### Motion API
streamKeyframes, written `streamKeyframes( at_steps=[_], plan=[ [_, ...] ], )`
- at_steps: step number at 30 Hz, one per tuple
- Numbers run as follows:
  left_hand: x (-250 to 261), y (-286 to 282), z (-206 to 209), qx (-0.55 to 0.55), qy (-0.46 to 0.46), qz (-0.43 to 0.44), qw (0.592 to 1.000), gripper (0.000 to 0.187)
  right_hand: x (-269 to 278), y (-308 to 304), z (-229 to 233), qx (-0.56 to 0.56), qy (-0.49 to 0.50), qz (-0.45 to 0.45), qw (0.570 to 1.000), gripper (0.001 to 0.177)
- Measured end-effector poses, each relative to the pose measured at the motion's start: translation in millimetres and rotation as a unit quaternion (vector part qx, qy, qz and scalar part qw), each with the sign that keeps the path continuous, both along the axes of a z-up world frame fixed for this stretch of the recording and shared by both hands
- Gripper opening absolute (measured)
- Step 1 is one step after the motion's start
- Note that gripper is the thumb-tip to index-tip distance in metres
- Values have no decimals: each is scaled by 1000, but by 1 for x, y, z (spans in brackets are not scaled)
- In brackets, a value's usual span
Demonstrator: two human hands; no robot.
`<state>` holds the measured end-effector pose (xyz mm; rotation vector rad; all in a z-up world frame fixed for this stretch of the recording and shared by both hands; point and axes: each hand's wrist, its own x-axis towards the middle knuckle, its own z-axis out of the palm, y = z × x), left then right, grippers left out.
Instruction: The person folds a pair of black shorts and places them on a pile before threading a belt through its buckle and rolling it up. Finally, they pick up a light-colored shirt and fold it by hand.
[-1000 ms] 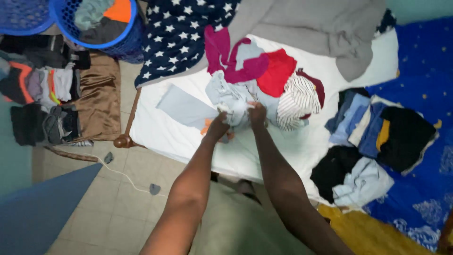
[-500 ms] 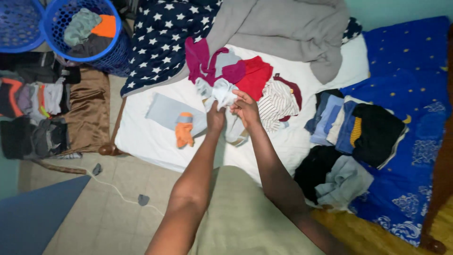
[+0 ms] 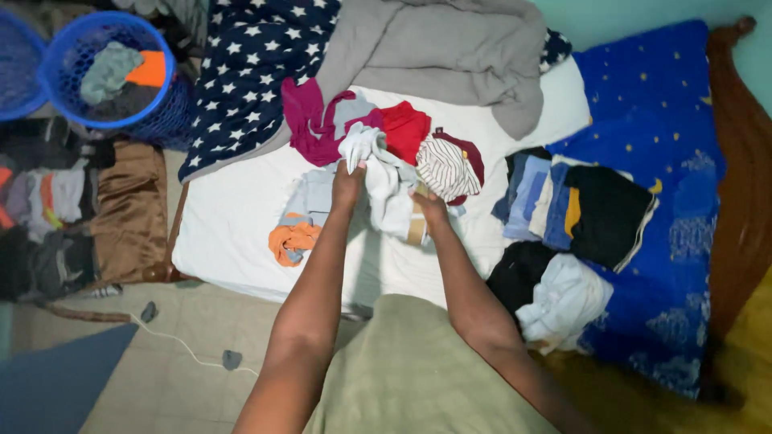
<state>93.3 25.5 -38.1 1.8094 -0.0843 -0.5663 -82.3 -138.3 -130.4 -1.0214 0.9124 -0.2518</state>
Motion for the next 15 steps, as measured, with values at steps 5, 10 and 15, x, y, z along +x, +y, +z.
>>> streamKeyframes(
  at_steps=[5,10,15],
  plan=[
    [1,8,-135,32,-188,-174,966,58,44,20,18,89,-52,-125,987,26],
    [-26,43,48,-22,-119,-373,920,66,81,38,21,300,-145,-166,928,24],
    [-29,43,33,128,-168,-163,964,54,98,48,30,348,-218,-118,904,35]
  ],
)
